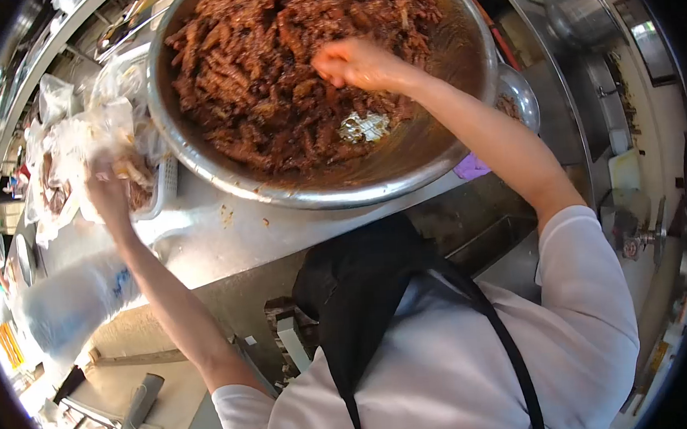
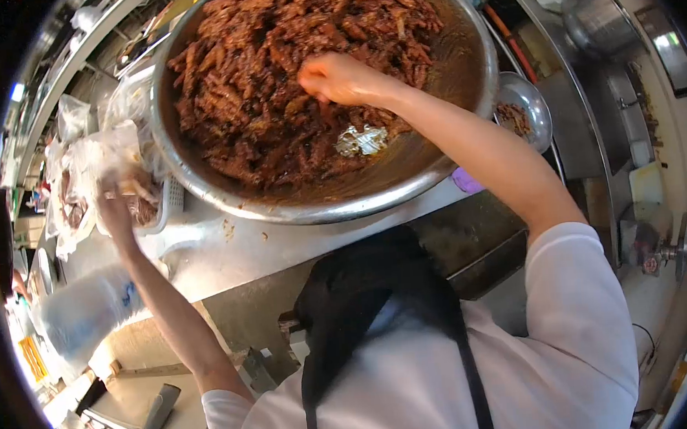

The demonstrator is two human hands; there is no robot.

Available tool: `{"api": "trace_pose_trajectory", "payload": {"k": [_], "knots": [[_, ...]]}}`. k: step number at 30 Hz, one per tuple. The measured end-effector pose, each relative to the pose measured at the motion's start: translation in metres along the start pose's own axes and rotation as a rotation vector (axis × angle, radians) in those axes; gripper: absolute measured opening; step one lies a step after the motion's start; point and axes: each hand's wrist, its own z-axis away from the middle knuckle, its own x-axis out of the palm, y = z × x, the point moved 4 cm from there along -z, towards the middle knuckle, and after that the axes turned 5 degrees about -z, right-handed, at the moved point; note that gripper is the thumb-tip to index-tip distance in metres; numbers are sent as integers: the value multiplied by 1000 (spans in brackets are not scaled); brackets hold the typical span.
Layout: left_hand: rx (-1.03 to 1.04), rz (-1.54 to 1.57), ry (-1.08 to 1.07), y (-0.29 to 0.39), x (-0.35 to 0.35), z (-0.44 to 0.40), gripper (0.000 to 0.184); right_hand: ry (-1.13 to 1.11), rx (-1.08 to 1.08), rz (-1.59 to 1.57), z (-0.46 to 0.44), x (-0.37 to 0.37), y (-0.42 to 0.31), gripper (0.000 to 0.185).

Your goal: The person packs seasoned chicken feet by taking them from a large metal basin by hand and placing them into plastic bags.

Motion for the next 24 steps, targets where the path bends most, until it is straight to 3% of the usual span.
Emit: {"api": "trace_pose_trajectory", "payload": {"k": [1,2,3,5,8,9,10,12,13,14,15,16,17,19,21,22,24], "knots": [[243,-284,44,-33,42,8,37,-36,127,9,19,-2,16,24],[473,-574,162,-65,83,18,40,-65,74,59,30,3,50,22],[218,-192,-303,-25,90,34,41,-121,41,173,41,11,73,22],[106,-40,-230,-2,87,41,42,-320,-2,422,54,28,71,28],[96,-219,-256,-11,77,34,40,-174,-490,392,28,57,50,40],[119,-217,-188,13,61,40,39,-260,-515,402,20,67,47,39],[46,-155,-185,30,41,41,37,-415,-349,503,14,84,55,39],[95,-133,30,17,-25,47,35,-664,-29,658,19,94,77,39],[-72,-190,192,59,-75,73,34,-762,121,718,26,87,88,39],[351,-49,493,53,-121,88,34,-858,269,782,34,76,101,39],[457,-306,761,48,-168,108,33,-726,128,751,38,55,107,28],[477,-89,956,31,-205,126,37,-734,239,570,38,42,121,21],[-60,-507,1332,36,-240,149,55,-678,236,456,37,27,133,20],[-163,-970,1279,-8,-270,159,68,-554,234,232,38,-1,149,18],[-345,-813,725,-42,-270,153,70,-542,431,64,49,-22,150,15],[-472,-858,744,-56,-272,156,75,-526,524,-19,53,-34,150,14],[-562,-894,643,-62,-296,157,65,-445,398,371,58,-56,152,17]]}}
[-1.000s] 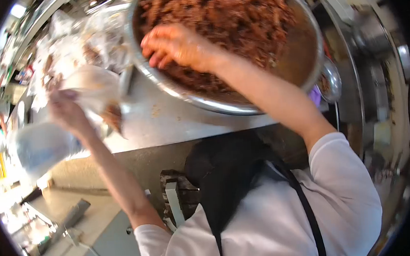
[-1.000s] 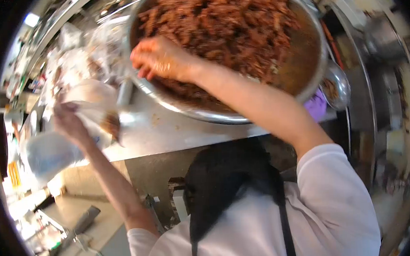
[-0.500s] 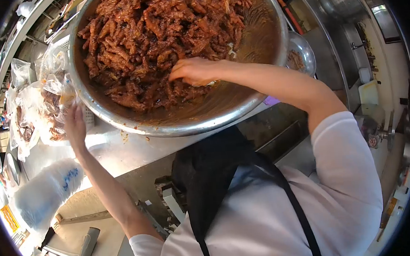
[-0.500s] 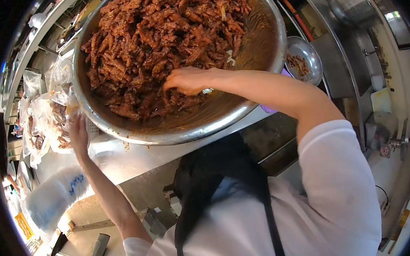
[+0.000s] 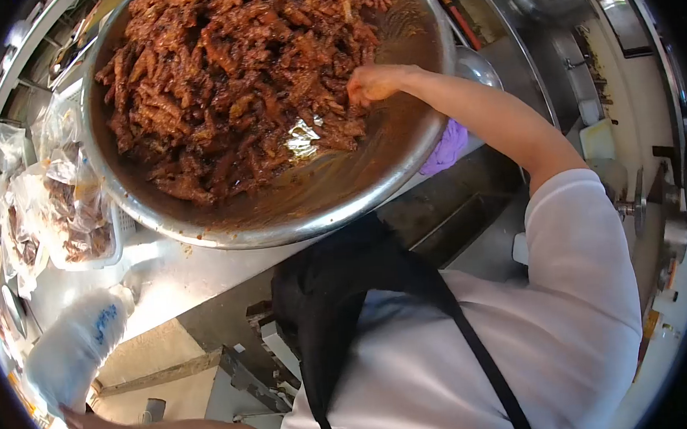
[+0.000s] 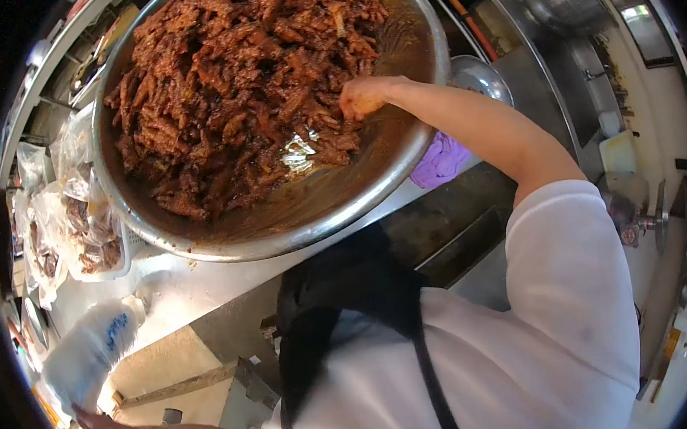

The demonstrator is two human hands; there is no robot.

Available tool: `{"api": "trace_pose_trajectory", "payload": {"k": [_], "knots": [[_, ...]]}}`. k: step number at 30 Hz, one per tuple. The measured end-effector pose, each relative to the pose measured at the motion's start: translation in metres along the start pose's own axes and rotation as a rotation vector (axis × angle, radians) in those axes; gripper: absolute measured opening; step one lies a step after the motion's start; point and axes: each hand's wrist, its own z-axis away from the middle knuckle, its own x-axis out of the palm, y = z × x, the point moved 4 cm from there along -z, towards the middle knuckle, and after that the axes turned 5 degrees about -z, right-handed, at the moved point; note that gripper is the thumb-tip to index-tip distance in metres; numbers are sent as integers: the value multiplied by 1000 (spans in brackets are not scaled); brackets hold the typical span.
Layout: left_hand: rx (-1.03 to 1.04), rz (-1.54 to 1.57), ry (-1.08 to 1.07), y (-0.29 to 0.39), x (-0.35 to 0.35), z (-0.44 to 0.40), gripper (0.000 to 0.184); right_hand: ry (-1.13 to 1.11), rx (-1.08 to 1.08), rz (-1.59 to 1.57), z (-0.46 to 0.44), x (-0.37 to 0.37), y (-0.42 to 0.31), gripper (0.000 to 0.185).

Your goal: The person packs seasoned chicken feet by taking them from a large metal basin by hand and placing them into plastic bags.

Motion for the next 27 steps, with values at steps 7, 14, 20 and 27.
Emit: {"api": "trace_pose_trajectory", "payload": {"k": [7,14,20,27], "knots": [[432,-322,702,55,-105,-15,22,-79,-232,278,-31,31,14,24],[403,-89,525,53,-115,29,27,81,26,121,-28,22,4,13],[434,458,-81,63,-53,134,33,438,28,172,-6,8,-31,9],[-171,1155,-1138,142,51,296,40,747,43,47,15,-9,-52,16]]}}
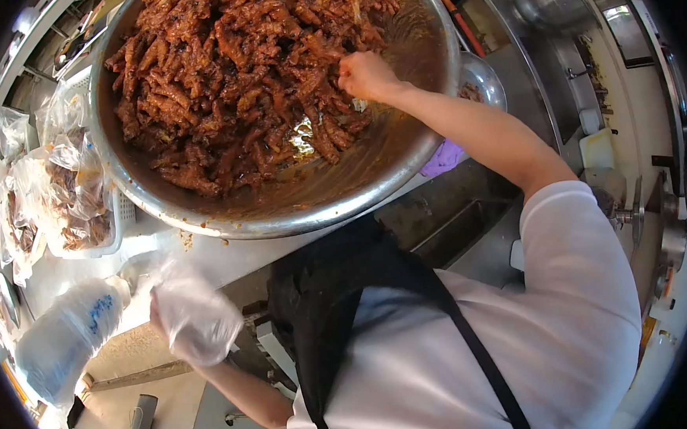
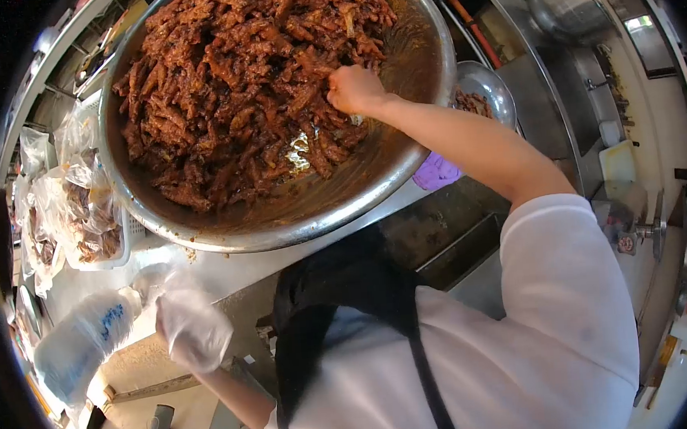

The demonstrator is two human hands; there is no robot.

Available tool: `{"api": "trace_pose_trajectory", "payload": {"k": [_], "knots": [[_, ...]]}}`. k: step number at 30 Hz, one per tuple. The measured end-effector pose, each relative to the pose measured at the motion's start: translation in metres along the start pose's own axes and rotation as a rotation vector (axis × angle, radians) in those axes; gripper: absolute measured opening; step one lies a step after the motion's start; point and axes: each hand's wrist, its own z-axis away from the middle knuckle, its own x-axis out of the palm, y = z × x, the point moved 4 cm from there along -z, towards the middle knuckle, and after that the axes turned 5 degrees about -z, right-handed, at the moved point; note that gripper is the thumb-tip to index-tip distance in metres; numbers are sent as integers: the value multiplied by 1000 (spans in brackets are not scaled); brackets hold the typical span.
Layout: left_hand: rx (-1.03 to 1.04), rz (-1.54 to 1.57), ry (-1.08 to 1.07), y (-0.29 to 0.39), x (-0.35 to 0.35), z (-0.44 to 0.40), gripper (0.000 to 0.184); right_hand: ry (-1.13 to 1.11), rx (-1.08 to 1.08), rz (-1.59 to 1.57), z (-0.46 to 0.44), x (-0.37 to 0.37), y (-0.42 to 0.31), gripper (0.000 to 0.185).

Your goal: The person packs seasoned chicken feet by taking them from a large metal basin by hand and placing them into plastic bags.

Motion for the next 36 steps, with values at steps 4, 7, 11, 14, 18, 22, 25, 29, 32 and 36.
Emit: {"api": "trace_pose_trajectory", "payload": {"k": [4,7,11,14,18,22,25,29,32,36], "knots": [[-114,-306,135,-65,-2,-48,44,-68,60,-127,-8,-2,4,18],[-44,-368,152,-84,-11,-70,48,-251,-208,-258,11,41,-28,21],[-46,-563,191,-91,-10,-110,52,-88,-71,-143,-3,86,-80,24],[16,-650,275,-60,-6,-112,54,-171,72,-163,-22,92,-93,26],[154,-582,425,-19,-9,-59,58,-301,-15,-179,-21,61,-67,33],[380,-484,324,-7,35,12,56,-445,-331,130,2,32,-16,34],[557,-679,311,7,83,32,56,-613,-416,59,-7,76,31,27],[564,-876,285,-26,64,3,41,-920,-370,256,28,66,3,39],[428,-617,295,-32,34,0,25,-852,-124,215,21,61,12,40],[220,-773,379,-26,6,13,28,-705,17,47,12,88,-12,49]]}}
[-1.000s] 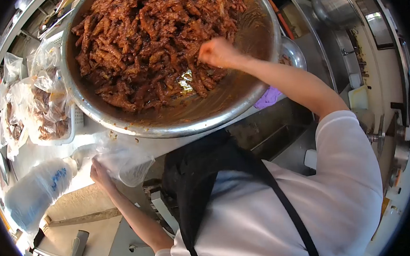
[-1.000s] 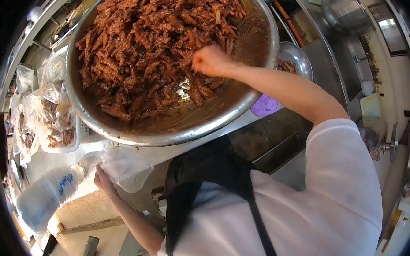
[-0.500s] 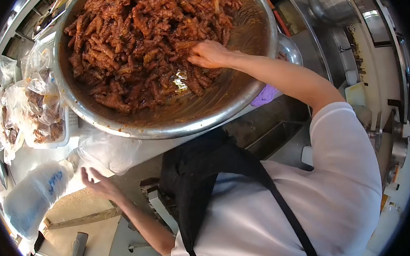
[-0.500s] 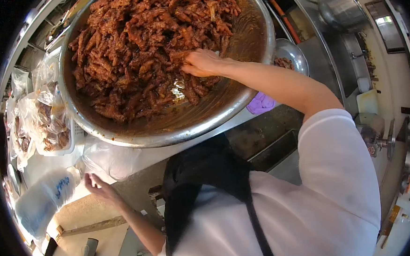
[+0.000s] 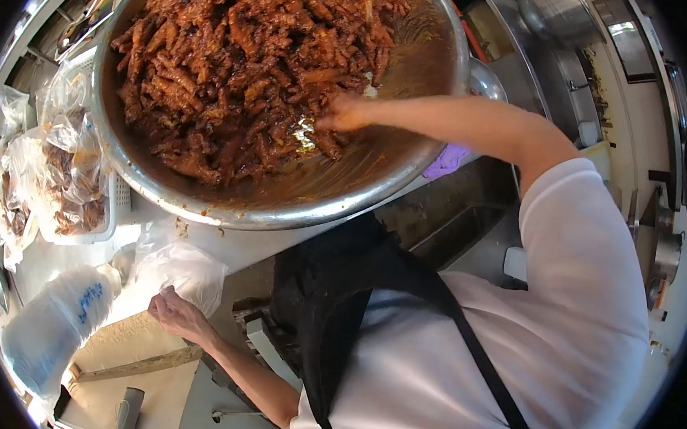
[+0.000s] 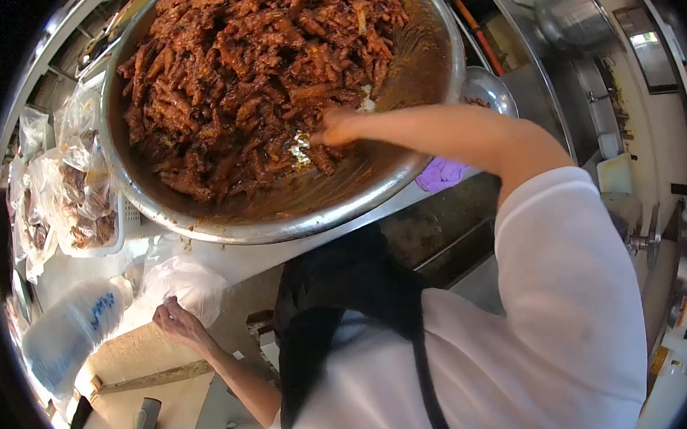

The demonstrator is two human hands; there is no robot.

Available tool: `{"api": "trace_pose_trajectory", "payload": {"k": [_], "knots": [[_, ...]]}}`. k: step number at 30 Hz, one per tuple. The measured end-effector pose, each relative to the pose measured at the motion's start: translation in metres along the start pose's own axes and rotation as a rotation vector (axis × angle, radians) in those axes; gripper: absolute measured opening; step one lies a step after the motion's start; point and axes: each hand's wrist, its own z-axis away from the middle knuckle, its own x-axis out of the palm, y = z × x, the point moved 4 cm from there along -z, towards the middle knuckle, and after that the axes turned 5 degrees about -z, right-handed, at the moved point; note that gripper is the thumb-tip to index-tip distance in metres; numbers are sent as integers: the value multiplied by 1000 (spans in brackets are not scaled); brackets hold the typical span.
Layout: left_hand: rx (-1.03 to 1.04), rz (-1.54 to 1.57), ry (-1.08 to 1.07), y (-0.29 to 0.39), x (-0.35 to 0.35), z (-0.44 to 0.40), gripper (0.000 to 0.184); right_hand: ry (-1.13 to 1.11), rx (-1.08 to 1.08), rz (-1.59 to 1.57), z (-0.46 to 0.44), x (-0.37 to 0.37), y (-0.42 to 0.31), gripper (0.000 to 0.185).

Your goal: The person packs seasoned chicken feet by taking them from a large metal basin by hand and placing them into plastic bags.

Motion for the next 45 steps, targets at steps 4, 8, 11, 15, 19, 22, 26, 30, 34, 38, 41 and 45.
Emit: {"api": "trace_pose_trajectory", "payload": {"k": [4,8,11,15,19,22,26,30,34,38,41,45], "knots": [[-68,90,69,13,-3,-9,34,-8,-215,167,13,42,-69,59],[-38,81,134,5,-8,-15,39,-191,-207,279,24,28,-54,50],[-114,-5,101,5,-24,-11,39,-120,-118,366,22,21,-32,53],[-121,115,87,19,-19,-10,37,17,-113,206,26,29,-80,56],[-137,186,32,7,-7,-19,41,-35,-425,224,20,41,-103,45],[-184,246,61,10,-14,-20,44,-189,-411,267,36,26,-64,43],[-126,133,149,26,-22,-9,42,-197,-215,380,22,30,-38,50],[0,302,256,2,-3,-18,38,-280,-331,-27,56,11,-127,51],[53,141,304,34,-32,-23,38,-493,-475,-609,96,-36,-204,42],[93,101,323,60,-57,-24,36,-677,-389,-855,121,-28,-291,26],[167,302,391,86,-69,-14,36,-957,-601,-1141,46,52,-350,28],[80,252,347,69,-81,-20,34,-408,-369,-970,4,87,-417,19]]}}
